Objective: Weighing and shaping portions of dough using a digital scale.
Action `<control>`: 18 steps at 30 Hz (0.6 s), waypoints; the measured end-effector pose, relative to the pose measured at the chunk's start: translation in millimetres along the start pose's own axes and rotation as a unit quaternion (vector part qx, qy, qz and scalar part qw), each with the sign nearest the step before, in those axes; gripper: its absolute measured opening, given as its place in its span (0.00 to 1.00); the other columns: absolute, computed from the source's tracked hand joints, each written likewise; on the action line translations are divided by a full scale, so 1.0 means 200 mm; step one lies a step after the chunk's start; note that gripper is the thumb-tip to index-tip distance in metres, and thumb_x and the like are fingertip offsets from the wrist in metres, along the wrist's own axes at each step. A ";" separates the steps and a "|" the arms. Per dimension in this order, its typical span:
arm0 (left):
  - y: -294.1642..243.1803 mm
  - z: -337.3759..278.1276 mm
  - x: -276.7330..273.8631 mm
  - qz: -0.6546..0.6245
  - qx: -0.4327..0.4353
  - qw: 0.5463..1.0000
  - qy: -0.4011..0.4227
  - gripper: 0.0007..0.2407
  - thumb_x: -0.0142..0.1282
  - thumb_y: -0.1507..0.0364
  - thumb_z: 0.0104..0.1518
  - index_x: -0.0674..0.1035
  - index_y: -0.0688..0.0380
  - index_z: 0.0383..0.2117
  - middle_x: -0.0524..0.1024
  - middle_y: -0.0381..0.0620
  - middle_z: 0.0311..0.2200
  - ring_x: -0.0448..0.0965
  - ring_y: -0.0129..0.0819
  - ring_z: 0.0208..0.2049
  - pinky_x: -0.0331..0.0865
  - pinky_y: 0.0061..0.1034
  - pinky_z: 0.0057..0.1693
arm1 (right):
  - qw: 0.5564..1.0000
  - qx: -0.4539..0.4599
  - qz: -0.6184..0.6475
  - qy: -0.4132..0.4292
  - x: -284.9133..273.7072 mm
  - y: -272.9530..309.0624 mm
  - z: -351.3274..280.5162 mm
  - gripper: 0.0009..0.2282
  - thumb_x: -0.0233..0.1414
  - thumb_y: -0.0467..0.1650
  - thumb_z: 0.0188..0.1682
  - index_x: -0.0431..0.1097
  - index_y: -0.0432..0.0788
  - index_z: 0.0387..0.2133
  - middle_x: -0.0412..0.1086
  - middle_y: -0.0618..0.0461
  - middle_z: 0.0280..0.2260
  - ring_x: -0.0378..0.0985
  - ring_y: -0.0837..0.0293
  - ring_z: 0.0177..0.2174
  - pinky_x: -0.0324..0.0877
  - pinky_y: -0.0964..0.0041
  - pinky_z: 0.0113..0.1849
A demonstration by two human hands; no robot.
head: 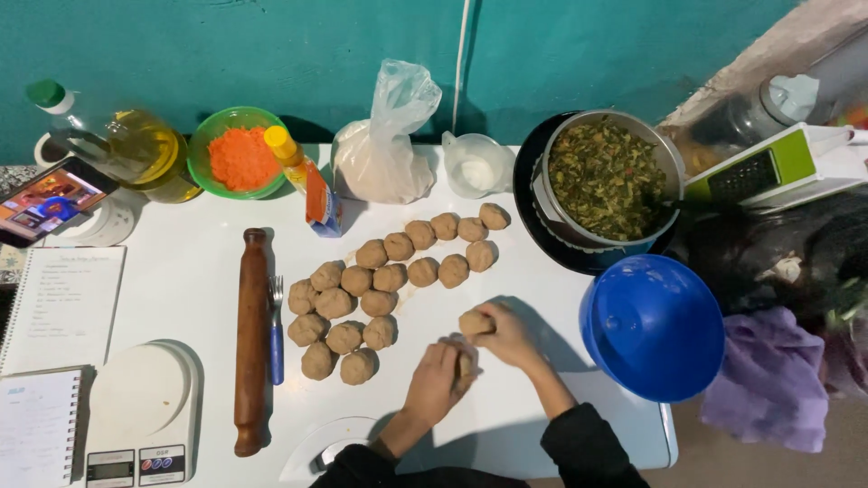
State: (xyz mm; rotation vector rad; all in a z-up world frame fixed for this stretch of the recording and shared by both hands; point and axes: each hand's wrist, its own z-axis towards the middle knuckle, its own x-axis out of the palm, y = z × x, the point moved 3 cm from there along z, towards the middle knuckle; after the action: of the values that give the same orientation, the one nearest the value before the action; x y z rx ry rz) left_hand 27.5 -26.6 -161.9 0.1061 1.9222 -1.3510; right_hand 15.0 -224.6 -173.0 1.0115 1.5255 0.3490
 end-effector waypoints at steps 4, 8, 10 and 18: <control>-0.04 0.06 -0.14 0.039 -0.007 0.978 -0.203 0.27 0.57 0.64 0.56 0.66 0.59 0.62 0.69 0.54 0.56 0.69 0.54 0.54 0.65 0.43 0.61 | 0.986 -0.098 0.076 0.108 0.03 -0.07 0.08 0.18 0.66 0.32 0.36 0.73 0.39 0.40 0.74 0.41 0.38 0.78 0.42 0.39 0.74 0.56 0.41; -0.13 0.16 -0.21 0.124 0.047 0.965 -0.228 0.32 0.63 0.55 0.46 0.69 0.57 0.57 0.68 0.60 0.53 0.65 0.61 0.52 0.58 0.54 0.54 | 0.999 -0.017 0.030 -0.022 -0.05 -0.07 0.32 0.14 0.63 0.31 0.41 0.74 0.38 0.39 0.75 0.45 0.38 0.80 0.50 0.36 0.74 0.59 0.40; -0.05 0.21 -0.10 0.145 0.067 0.961 -0.226 0.30 0.63 0.53 0.45 0.71 0.53 0.54 0.70 0.55 0.52 0.65 0.58 0.52 0.57 0.55 0.55 | 0.982 -0.013 -0.037 -0.185 -0.11 -0.04 0.42 0.14 0.61 0.29 0.40 0.73 0.36 0.39 0.73 0.43 0.40 0.79 0.50 0.35 0.72 0.59 0.39; 0.00 0.12 -0.04 0.238 0.181 0.940 -0.167 0.26 0.60 0.56 0.60 0.71 0.44 0.64 0.69 0.41 0.59 0.64 0.40 0.63 0.56 0.46 0.66 | 0.982 0.119 0.101 -0.107 -0.07 -0.12 0.43 0.14 0.61 0.31 0.44 0.70 0.39 0.42 0.76 0.47 0.33 0.78 0.58 0.32 0.72 0.63 0.38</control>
State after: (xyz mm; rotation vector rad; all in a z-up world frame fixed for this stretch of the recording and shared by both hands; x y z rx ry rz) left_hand 46.4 -42.9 -160.1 0.4618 1.2456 -1.2719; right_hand 83.6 -276.5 -203.1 1.3542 1.2926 0.1924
